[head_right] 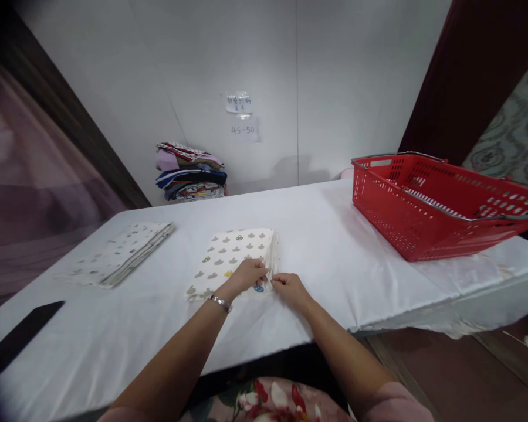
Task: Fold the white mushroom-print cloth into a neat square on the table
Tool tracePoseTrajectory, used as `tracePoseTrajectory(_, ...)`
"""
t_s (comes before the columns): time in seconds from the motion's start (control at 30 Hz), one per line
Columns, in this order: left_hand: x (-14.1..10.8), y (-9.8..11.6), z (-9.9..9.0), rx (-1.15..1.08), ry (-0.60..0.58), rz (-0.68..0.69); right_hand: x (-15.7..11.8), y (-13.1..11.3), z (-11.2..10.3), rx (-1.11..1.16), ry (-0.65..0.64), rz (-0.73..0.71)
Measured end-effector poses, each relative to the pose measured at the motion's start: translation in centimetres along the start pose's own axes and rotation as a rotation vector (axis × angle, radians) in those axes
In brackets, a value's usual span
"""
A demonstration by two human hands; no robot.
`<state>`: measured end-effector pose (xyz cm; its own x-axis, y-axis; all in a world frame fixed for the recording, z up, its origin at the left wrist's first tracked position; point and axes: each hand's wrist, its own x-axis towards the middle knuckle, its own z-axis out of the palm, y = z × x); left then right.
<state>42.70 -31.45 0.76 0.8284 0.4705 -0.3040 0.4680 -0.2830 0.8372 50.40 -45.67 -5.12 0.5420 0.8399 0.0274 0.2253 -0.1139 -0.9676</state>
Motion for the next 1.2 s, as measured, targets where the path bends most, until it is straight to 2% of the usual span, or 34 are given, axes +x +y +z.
tracePoseTrajectory(0.2,0.3,-0.7,0.3,0.007,0.024,0.042,-0.6,-0.2,-0.1,-0.082,-0.07,-0.058)
tracePoseTrajectory(0.33,-0.2,-0.6,0.1,-0.025,0.049,0.106,-0.7,0.2,0.1,0.0,0.003,-0.05)
tracePoseTrajectory(0.4,-0.6,-0.6,-0.7,0.034,0.148,0.152,-0.8,0.5,0.2,0.033,0.038,-0.065)
tracePoseTrajectory(0.5,-1.4,-1.5,-3.1,0.306,0.391,0.205,-1.2,0.5,0.1,0.024,0.04,-0.106)
tracePoseTrajectory(0.57,-1.9,-2.7,-5.1,0.522,0.521,0.216,-1.4,0.4,0.1,-0.006,0.05,-0.123)
tracePoseTrajectory(0.67,-2.5,-5.2,-7.6,0.764,0.624,0.167,-1.5,0.3,0.0,-0.069,0.077,-0.149)
tracePoseTrajectory(0.77,-2.7,-7.3,-8.7,0.848,0.629,0.053,-1.6,0.4,0.1,-0.127,0.086,-0.144)
tracePoseTrajectory(0.87,-2.7,-8.4,-8.6,0.823,0.596,-0.009,-1.6,0.5,0.2,-0.153,0.06,-0.108)
tracePoseTrajectory(1.03,-2.6,-8.3,-8.4,0.793,0.572,-0.029,-1.6,0.4,0.0,-0.213,-0.011,-0.094)
tracePoseTrajectory(1.2,-2.6,-8.1,-8.8,0.76,0.55,-0.032,-1.8,-0.2,0.1,-0.371,-0.02,-0.127)
